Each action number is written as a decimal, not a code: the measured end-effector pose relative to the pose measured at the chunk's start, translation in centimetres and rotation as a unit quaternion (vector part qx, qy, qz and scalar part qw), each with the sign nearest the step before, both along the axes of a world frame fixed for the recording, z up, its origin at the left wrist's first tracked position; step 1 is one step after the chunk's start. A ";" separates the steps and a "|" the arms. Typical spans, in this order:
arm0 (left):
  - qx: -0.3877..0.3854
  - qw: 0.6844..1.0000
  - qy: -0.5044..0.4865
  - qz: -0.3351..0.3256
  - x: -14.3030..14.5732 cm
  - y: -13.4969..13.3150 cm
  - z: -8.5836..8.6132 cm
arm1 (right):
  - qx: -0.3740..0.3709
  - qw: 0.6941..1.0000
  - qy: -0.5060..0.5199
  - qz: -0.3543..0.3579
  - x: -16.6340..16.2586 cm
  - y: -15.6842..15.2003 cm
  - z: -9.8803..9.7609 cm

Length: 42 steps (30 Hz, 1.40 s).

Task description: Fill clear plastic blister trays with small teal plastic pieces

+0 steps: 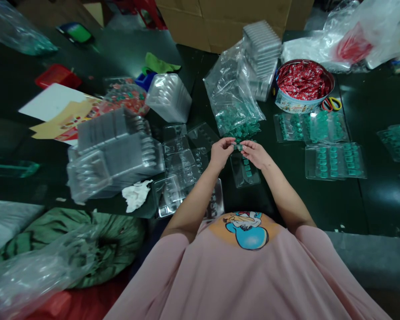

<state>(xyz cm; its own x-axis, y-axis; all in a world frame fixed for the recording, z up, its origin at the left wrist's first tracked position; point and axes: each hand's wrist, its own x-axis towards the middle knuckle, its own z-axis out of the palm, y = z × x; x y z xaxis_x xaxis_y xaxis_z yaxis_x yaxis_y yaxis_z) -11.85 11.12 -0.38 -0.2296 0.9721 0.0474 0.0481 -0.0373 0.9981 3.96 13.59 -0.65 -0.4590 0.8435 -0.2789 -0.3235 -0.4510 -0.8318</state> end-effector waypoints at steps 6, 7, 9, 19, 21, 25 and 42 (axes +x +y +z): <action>-0.008 1.000 -0.019 0.001 0.1 0.2 0.2 | -0.065 0.996 0.068 -0.001 0.4 -0.2 -0.2; -0.009 1.000 -0.019 0.003 0.2 0.3 0.2 | -0.072 0.994 0.080 -0.002 0.4 -0.2 -0.2; -0.011 1.000 -0.018 0.008 0.2 0.4 0.2 | -0.082 0.992 0.098 -0.004 0.5 -0.4 -0.3; -0.037 0.999 0.025 0.027 0.5 0.7 0.3 | -0.084 0.990 0.111 -0.010 0.9 -1.2 -0.5; -0.040 0.998 0.030 0.029 0.5 0.8 0.3 | -0.077 0.992 0.102 -0.014 0.9 -1.3 -0.4; -0.049 0.998 0.026 0.023 0.3 0.6 0.7 | -0.051 0.995 0.085 -0.030 1.1 -1.4 0.0; -0.119 0.989 0.014 -0.086 -0.1 -2.4 3.8 | 0.263 0.952 -0.152 -0.038 0.9 -2.0 2.9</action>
<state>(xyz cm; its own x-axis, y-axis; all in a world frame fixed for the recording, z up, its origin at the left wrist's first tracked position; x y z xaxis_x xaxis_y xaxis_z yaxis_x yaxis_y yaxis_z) -11.93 8.72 3.41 -0.0607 0.9813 -0.1826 0.0895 0.1876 0.9782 4.91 11.55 2.23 -0.3565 0.9308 0.0806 -0.0475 0.0681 -0.9965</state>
